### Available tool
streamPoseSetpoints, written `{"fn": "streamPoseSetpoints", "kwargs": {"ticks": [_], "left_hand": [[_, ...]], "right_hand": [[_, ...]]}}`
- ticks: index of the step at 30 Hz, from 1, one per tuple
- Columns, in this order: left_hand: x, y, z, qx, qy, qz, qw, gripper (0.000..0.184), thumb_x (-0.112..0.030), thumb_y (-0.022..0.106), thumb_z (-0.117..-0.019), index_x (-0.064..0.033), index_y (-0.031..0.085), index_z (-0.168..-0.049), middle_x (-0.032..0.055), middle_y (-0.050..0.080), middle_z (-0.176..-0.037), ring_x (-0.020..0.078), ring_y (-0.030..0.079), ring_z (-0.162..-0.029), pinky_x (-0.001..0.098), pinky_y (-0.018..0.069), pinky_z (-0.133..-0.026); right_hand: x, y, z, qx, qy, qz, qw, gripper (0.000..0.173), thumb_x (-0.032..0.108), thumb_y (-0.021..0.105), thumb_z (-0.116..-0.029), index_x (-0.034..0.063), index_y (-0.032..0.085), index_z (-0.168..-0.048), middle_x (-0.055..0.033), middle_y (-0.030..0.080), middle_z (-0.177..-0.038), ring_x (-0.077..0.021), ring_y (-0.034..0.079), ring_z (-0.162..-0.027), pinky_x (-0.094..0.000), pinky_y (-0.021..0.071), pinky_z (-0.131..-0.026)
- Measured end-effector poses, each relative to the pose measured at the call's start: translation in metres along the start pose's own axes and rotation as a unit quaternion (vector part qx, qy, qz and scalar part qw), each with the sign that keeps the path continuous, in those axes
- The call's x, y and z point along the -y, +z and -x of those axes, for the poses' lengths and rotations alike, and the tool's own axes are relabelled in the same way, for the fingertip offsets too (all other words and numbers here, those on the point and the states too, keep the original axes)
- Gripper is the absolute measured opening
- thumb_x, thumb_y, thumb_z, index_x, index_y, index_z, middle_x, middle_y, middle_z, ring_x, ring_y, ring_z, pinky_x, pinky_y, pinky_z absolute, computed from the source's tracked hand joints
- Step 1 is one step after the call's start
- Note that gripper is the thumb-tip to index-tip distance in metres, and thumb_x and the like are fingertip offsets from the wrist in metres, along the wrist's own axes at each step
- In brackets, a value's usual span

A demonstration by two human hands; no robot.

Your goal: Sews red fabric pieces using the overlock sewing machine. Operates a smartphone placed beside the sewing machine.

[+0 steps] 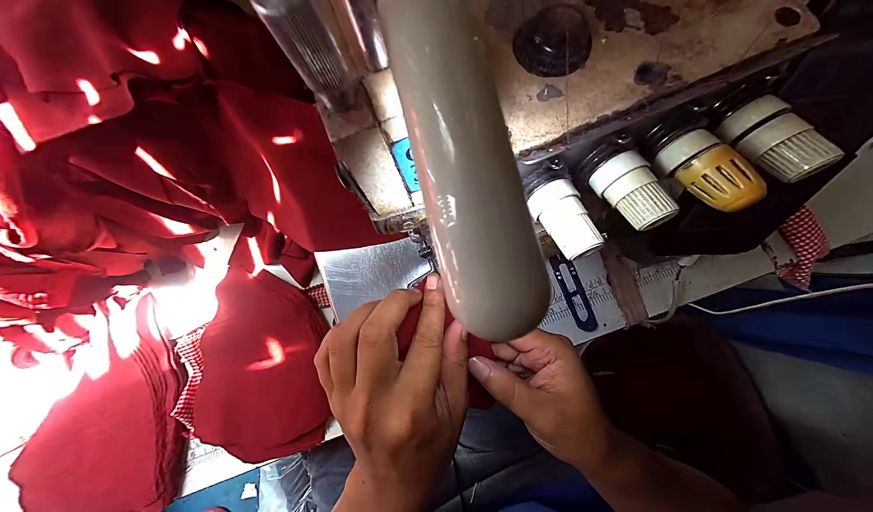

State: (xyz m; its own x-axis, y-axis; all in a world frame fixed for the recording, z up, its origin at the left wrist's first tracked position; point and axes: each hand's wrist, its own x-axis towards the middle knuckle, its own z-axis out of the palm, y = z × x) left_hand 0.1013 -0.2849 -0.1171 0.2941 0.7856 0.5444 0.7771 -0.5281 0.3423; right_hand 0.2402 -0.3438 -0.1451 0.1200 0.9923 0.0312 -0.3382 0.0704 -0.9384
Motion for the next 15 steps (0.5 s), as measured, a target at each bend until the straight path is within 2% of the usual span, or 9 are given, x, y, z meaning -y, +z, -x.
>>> {"fn": "streamPoseSetpoints", "kwargs": {"ticks": [7,10,12,13,15], "left_hand": [[0.005,0.005,0.001,-0.009,0.016,-0.011,1.000,0.031,-0.033,0.063,-0.0996,-0.0118,0.080,-0.113,0.0128,0.070,-0.113,0.0268,0.059,-0.110,0.0436,0.0394,-0.098],[0.018,0.007,0.000,0.001,0.032,0.022,0.999,0.036,-0.037,0.059,-0.1017,-0.0116,0.077,-0.118,0.0132,0.068,-0.121,0.0286,0.057,-0.117,0.0448,0.0395,-0.102],[0.029,0.004,0.005,-0.004,0.014,0.069,0.998,0.043,-0.039,0.055,-0.1036,-0.0083,0.070,-0.130,0.0167,0.062,-0.136,0.0303,0.054,-0.130,0.0461,0.0401,-0.110],[0.034,0.002,0.013,-0.016,-0.015,0.105,0.994,0.048,-0.039,0.053,-0.1047,-0.0049,0.062,-0.137,0.0184,0.056,-0.143,0.0294,0.050,-0.136,0.0450,0.0390,-0.114],[0.042,-0.001,0.035,-0.048,-0.101,0.210,0.971,0.056,-0.037,0.055,-0.1046,0.0049,0.049,-0.142,0.0172,0.051,-0.142,0.0210,0.048,-0.135,0.0374,0.0408,-0.114]], "right_hand": [[0.004,-0.003,0.003,-0.001,-0.002,0.033,0.999,0.018,-0.003,0.063,-0.0968,-0.0112,0.066,-0.113,-0.0088,0.075,-0.099,-0.0076,0.073,-0.089,-0.0234,0.0616,-0.083],[0.002,0.000,0.000,-0.009,0.004,0.037,0.999,0.017,-0.004,0.062,-0.0967,-0.0113,0.066,-0.112,-0.0103,0.075,-0.098,-0.0091,0.072,-0.088,-0.0243,0.0618,-0.081],[-0.003,0.002,-0.002,-0.017,0.009,0.030,0.999,0.017,-0.003,0.063,-0.0965,-0.0110,0.066,-0.111,-0.0114,0.075,-0.097,-0.0104,0.073,-0.087,-0.0254,0.0620,-0.080],[-0.005,0.002,-0.002,-0.018,0.016,0.026,0.999,0.016,-0.002,0.064,-0.0967,-0.0105,0.067,-0.111,-0.0111,0.074,-0.096,-0.0100,0.072,-0.085,-0.0251,0.0617,-0.080],[-0.009,0.001,0.005,-0.014,0.042,0.016,0.999,0.014,0.001,0.065,-0.0975,-0.0086,0.068,-0.107,-0.0093,0.075,-0.092,-0.0087,0.072,-0.082,-0.0245,0.0614,-0.077]]}}
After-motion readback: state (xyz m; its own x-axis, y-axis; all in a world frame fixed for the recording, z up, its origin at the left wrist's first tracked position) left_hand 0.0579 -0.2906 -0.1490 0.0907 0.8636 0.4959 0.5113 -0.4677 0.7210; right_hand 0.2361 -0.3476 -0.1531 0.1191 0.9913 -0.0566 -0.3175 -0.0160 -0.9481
